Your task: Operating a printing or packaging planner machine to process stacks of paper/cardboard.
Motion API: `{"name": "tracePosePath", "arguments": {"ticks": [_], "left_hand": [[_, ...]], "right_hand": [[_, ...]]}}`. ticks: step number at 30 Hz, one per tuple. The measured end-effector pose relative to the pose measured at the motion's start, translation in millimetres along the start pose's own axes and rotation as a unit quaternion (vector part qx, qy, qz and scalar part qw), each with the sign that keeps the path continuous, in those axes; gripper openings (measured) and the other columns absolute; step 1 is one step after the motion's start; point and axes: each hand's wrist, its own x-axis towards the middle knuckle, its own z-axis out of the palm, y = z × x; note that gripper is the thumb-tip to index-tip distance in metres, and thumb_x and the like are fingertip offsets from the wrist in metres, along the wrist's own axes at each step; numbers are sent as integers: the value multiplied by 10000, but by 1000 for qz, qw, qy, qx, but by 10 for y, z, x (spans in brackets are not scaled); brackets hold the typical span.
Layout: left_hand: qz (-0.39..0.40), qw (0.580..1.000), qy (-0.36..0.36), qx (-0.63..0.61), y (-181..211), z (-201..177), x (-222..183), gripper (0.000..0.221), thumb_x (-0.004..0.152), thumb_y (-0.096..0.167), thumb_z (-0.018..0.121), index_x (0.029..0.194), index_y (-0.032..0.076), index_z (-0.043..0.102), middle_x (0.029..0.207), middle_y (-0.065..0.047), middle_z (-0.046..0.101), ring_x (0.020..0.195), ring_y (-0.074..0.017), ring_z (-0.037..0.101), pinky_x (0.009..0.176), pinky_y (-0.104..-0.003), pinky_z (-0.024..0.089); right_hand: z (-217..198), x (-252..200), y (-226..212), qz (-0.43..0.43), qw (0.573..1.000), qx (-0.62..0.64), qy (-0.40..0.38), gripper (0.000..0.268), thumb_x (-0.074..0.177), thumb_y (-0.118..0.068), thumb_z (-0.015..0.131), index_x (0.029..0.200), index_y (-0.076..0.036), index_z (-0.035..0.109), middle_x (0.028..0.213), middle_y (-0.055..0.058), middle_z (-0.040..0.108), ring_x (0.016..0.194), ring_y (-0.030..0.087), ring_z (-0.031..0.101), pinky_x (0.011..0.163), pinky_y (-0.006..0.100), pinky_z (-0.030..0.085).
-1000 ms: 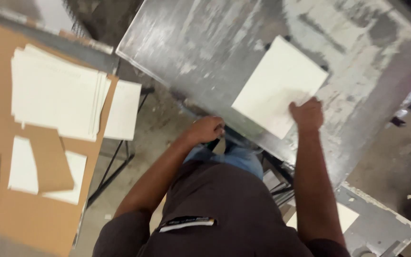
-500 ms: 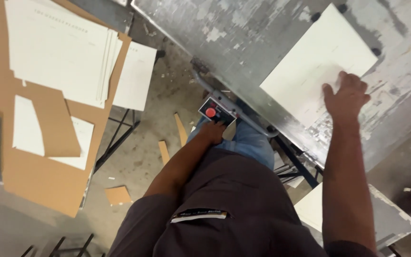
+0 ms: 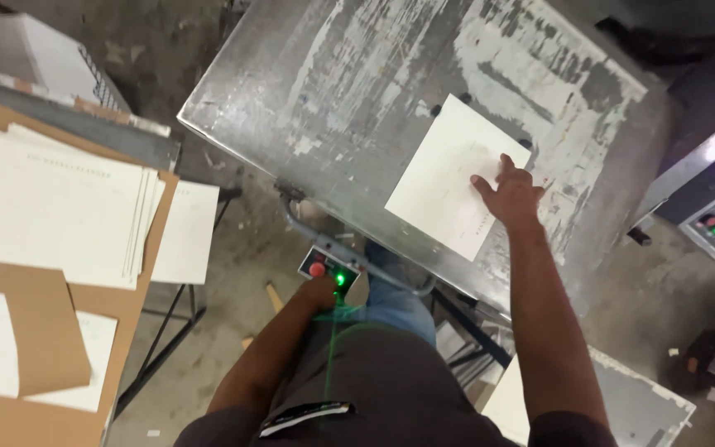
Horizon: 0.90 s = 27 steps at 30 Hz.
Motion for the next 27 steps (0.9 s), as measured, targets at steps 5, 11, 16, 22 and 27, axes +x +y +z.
{"name": "tracePosePath", "arguments": {"ticks": [5, 11, 16, 22, 27], "left_hand": [[2, 997, 54, -49, -175, -333, 208, 579, 680, 272, 795, 1204, 68, 657, 1167, -238, 664, 1092, -401, 651, 914, -489, 534], [-25, 980, 145, -131, -558, -410, -5, 317, 851, 162, 569, 1110, 58, 720, 1134, -235, 719, 1086, -421, 672, 952, -489, 535], [-44, 974, 177, -138, -796, -464, -65, 339, 818, 155, 603, 1109, 13, 703, 1116, -264, 707, 1083, -430, 667, 966, -477, 529], [-11, 964, 237, -120, -886, -573, -160, 362, 800, 138, 586, 1112, 15, 722, 1145, -256, 705, 1098, -434, 662, 987, -477, 515], [13, 966, 226, -121, -1087, -596, -201, 378, 809, 159, 589, 1134, 16, 720, 1160, -267, 709, 1129, -421, 671, 1016, -447, 535]], "right_hand": [[-1007, 798, 345, 36, 993, 81, -84, 812, 948, -671, 581, 1554, -156, 420, 1251, 86, 687, 1262, 356, 566, 1107, 753, 163], [-2178, 11, -37, -85, 891, 313, 319, 492, 984, -355, 737, 1348, -58, 593, 1197, 161, 652, 1115, 346, 655, 830, 445, 507], [-1415, -732, 125, -122, 899, 177, 381, 304, 1022, -84, 727, 1301, -32, 618, 1286, 175, 626, 1240, 369, 539, 1106, 487, 383], [358, -1658, 412, -58, 951, 238, 188, 343, 865, -209, 769, 1175, -80, 702, 1101, 145, 705, 1073, 359, 663, 954, 509, 487], [2170, -2777, 1340, 99, 951, 290, 39, 369, 929, -289, 683, 1252, -113, 703, 1156, 193, 738, 1074, 361, 720, 938, 452, 557]]}}
